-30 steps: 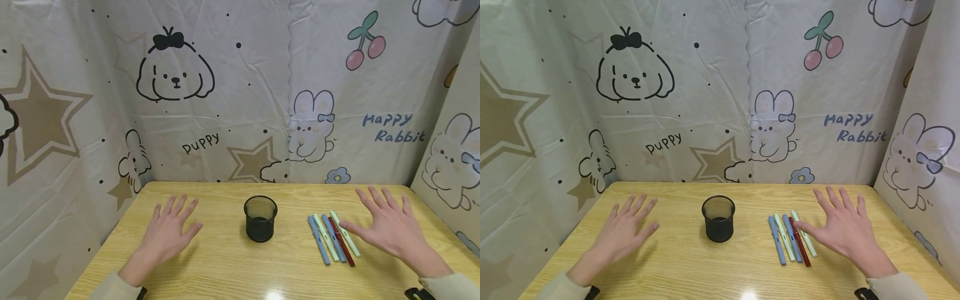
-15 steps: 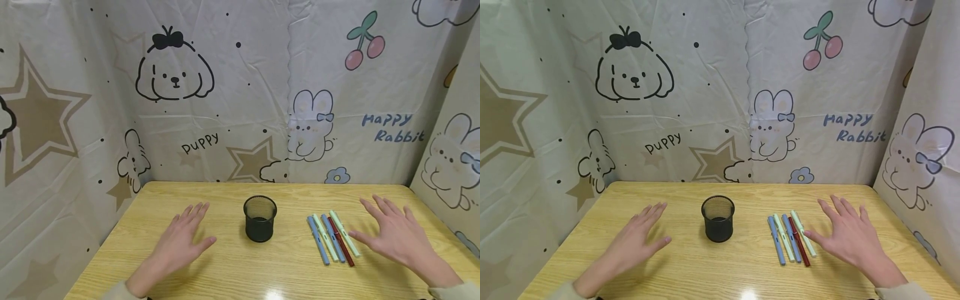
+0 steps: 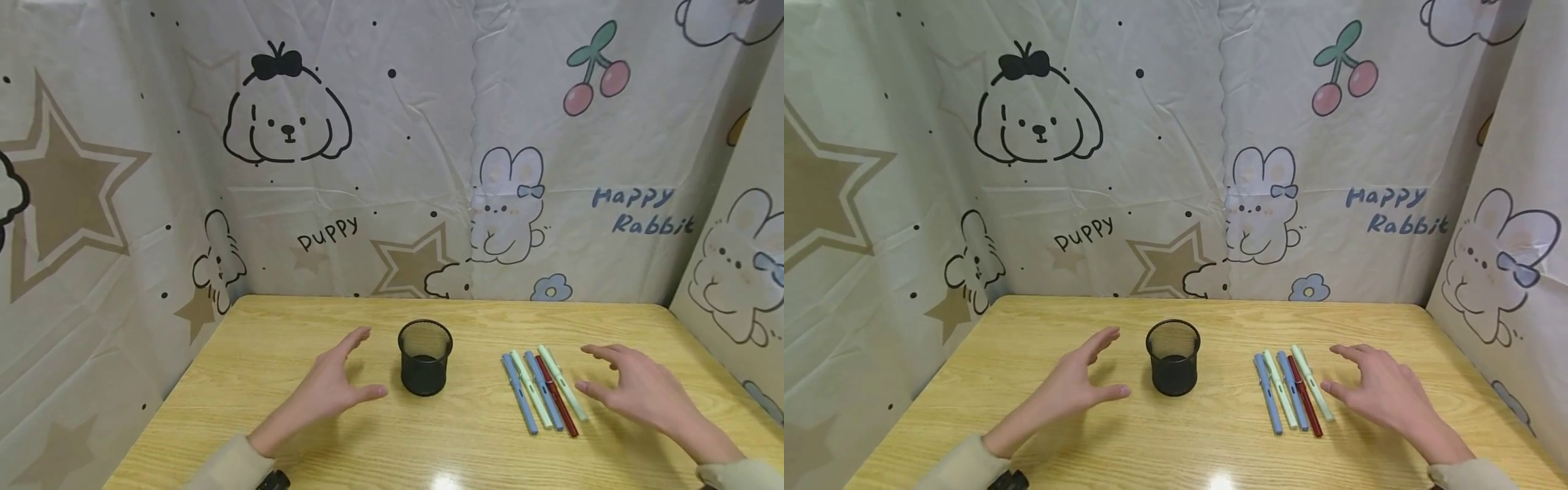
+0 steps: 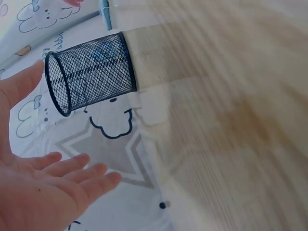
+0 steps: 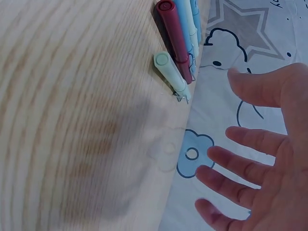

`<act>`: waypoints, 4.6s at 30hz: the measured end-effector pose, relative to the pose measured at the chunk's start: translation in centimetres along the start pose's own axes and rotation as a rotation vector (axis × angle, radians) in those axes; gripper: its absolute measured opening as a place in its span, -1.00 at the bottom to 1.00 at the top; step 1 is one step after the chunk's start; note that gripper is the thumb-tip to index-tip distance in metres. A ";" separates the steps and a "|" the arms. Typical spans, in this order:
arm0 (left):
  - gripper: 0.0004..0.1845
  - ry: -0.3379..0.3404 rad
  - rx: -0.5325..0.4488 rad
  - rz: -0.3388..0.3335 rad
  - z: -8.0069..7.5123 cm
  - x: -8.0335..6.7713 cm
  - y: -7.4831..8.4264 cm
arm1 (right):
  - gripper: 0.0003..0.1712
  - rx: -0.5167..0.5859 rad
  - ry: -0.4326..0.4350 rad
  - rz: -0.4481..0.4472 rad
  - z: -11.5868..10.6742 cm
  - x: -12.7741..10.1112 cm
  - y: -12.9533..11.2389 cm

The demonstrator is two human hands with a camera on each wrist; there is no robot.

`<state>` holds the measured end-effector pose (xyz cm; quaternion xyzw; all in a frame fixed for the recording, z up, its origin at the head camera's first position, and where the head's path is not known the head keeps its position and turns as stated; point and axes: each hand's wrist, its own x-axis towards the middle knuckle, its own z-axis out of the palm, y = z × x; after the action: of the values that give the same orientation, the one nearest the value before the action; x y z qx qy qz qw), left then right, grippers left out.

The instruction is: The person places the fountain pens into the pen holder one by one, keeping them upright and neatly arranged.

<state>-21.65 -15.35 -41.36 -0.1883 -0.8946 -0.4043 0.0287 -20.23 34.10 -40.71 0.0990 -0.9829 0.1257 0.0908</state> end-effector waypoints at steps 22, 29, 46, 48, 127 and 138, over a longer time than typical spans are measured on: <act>0.07 -0.146 -0.449 -0.009 3.5 5.3 0.3 | -0.41 0.265 -0.101 -0.032 1.6 1.5 0.7; 0.04 -0.139 -0.492 0.004 4.2 5.6 1.0 | -0.48 0.322 -0.164 -0.055 2.2 2.1 1.6; -0.04 -0.143 -0.489 0.021 5.0 6.0 1.0 | -0.51 0.371 -0.216 -0.084 3.1 2.6 2.2; -0.05 -0.147 -0.488 0.021 5.1 6.0 0.9 | -0.51 0.379 -0.221 -0.088 3.1 2.6 2.3; -0.17 -0.189 -0.555 -0.020 5.2 6.0 0.8 | -0.58 0.369 -0.214 -0.010 3.0 3.6 2.6; -0.17 -0.201 -0.552 -0.017 5.3 6.2 0.7 | -0.72 0.286 -0.192 0.002 2.8 3.7 1.9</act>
<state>-26.62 -9.12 -43.17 -0.2205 -0.7508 -0.6118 -0.1158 -24.64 34.48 -43.02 0.1213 -0.9593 0.2543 -0.0185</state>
